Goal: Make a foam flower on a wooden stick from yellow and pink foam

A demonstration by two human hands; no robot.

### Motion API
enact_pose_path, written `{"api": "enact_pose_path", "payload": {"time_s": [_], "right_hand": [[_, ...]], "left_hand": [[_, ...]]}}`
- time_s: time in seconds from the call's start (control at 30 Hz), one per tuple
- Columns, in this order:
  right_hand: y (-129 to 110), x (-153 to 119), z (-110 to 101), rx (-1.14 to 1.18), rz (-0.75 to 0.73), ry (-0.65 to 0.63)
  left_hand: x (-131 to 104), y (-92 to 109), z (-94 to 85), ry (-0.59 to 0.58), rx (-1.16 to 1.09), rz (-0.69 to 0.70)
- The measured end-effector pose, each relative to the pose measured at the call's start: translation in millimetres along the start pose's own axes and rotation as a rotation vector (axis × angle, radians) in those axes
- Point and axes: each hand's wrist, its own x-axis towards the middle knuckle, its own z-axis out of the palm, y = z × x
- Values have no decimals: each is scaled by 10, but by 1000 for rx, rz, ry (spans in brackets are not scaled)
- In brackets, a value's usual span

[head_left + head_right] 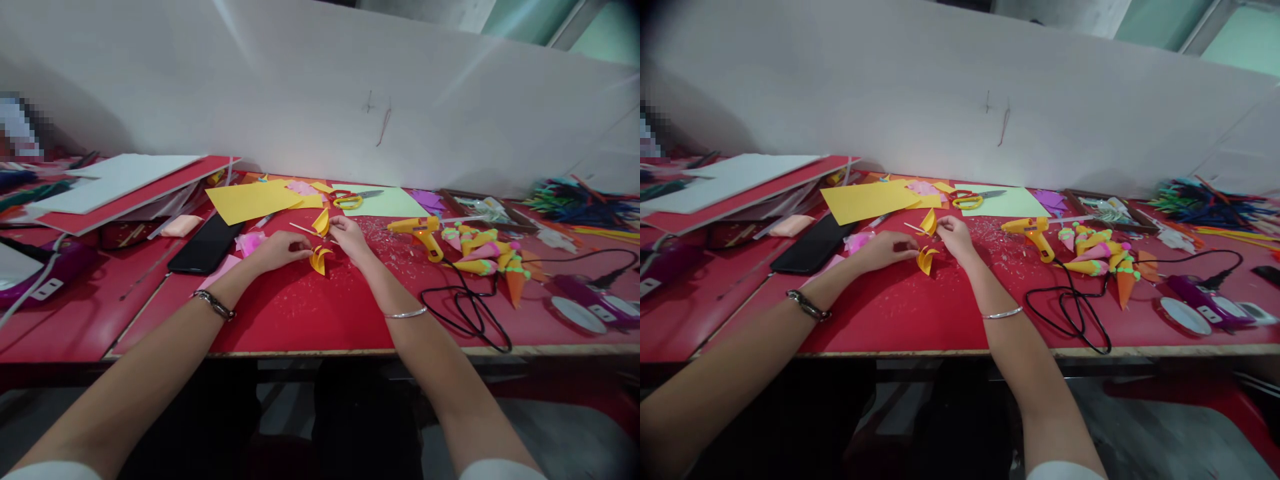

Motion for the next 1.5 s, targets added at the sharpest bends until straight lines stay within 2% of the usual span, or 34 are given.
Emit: {"api": "enact_pose_path", "payload": {"time_s": [0.33,0.9,1.17,1.5], "right_hand": [[-23,-10,1,-11,19,0],[-12,-2,-2,-2,8,-9],[-2,2,-4,-8,-2,-16],[11,14,-2,5,-8,-14]], "left_hand": [[-11,-2,-12,43,-36,32],[-22,44,-15,18,-68,96],[-15,56,-4,-9,-73,38],[-12,18,12,-21,-12,58]]}}
